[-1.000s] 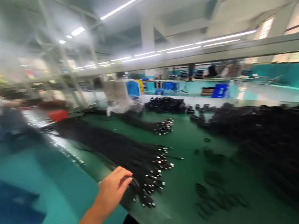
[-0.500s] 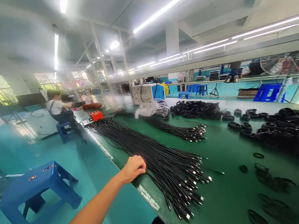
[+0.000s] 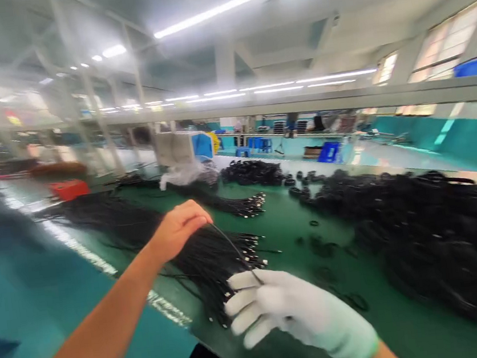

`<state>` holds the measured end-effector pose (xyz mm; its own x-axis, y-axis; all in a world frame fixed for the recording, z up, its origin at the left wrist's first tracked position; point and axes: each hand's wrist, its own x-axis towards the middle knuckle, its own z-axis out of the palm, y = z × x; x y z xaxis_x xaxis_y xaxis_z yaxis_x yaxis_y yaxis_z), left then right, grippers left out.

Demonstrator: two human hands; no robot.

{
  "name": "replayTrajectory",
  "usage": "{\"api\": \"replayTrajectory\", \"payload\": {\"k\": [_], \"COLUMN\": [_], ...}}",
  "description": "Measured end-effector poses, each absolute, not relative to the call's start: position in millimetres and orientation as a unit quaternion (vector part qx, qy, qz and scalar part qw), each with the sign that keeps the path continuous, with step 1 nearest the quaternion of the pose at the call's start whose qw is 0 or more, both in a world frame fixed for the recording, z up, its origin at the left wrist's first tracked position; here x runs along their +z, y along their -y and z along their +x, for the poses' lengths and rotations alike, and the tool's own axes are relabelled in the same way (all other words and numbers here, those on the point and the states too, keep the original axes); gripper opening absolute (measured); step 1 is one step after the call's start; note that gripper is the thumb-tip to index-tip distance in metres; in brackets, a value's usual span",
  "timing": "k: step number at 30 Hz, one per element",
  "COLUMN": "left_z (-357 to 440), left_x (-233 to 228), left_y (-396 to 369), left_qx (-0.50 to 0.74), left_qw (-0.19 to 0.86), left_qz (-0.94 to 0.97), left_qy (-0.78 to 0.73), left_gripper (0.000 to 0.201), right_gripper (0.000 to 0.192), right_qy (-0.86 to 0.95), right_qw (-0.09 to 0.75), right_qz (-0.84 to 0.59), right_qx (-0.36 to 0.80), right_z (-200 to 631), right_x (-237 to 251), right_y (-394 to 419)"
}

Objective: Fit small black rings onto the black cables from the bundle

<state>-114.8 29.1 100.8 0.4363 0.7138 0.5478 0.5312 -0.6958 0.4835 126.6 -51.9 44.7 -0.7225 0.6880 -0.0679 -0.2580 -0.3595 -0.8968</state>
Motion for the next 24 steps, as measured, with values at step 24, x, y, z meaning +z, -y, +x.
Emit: {"api": "replayTrajectory", "payload": {"k": [24], "left_z": [-22], "left_x": [-25], "left_y": [1], "left_qx": [0.224], "left_qw": [-0.029], "left_qz": [0.886], "left_qy": [-0.404], "left_gripper": [0.027], "right_gripper": [0.018], "right_qy": [0.294], "right_qw": [0.631], "right_qz": [-0.141], "right_qx": [0.704], "right_z": [208], "right_x": [26], "right_y": [22]}}
